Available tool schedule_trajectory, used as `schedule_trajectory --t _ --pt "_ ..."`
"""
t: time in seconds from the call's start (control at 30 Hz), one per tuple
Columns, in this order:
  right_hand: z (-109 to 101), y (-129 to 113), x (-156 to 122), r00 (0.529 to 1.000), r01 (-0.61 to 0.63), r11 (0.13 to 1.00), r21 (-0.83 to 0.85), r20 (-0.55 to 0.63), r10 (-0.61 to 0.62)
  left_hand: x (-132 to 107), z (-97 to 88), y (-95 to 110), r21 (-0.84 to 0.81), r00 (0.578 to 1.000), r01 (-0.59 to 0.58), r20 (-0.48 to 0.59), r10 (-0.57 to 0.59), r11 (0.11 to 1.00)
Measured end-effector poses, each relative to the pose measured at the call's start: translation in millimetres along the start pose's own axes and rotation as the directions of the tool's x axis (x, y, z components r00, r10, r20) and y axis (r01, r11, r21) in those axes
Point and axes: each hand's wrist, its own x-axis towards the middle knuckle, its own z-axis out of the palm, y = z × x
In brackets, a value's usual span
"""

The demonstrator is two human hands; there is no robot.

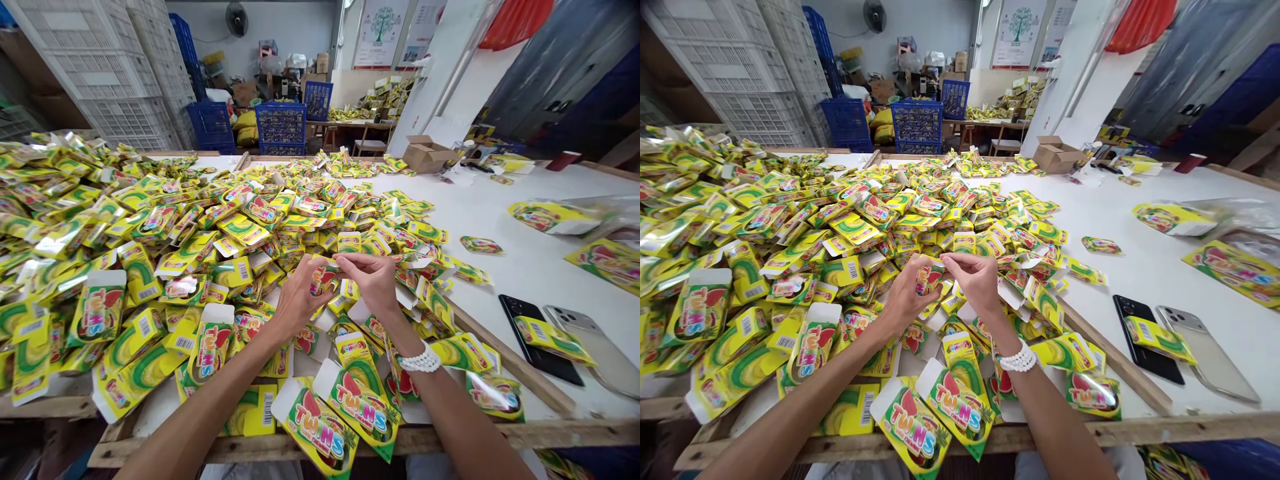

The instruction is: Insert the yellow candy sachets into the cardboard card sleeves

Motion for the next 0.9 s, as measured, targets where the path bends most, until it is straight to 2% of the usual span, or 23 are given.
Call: schedule_trajectory --t 0.2,0.47,0.57,0.67,0.77,0.9 --pt "-4.1 -3.9 2.7 0.996 -0.033 0.998 -0.055 0.086 0.038 -0.4 -0.8 1.2 0.034 0.999 0.021 0.029 -0.022 0.999" --pt "-7.2 3.4 5.8 0.995 -0.024 0.992 -0.127 0.090 0.035 -0.3 0.5 0.7 0.132 0.993 0.005 0.120 -0.021 0.991" --pt "-10.5 5.7 8.3 0.988 -0.075 0.985 -0.155 0.123 0.095 -0.8 0.6 1.6 0.146 0.985 0.040 0.162 -0.063 0.989" --pt "-11.6 7.4 8.5 0.968 -0.104 0.982 -0.157 0.211 0.136 -1.5 0.7 0.4 0.137 0.984 0.098 0.137 -0.117 0.986" --pt "-9.9 9.3 6.3 0.966 -0.033 0.976 -0.214 0.243 0.085 -2.5 0.9 -2.4 0.106 0.980 0.152 0.110 -0.163 0.983" --pt "-8.3 13.9 4.5 0.972 0.120 0.938 -0.326 0.229 -0.044 -3.8 1.6 -4.0 0.084 0.973 0.171 0.140 -0.181 0.982"
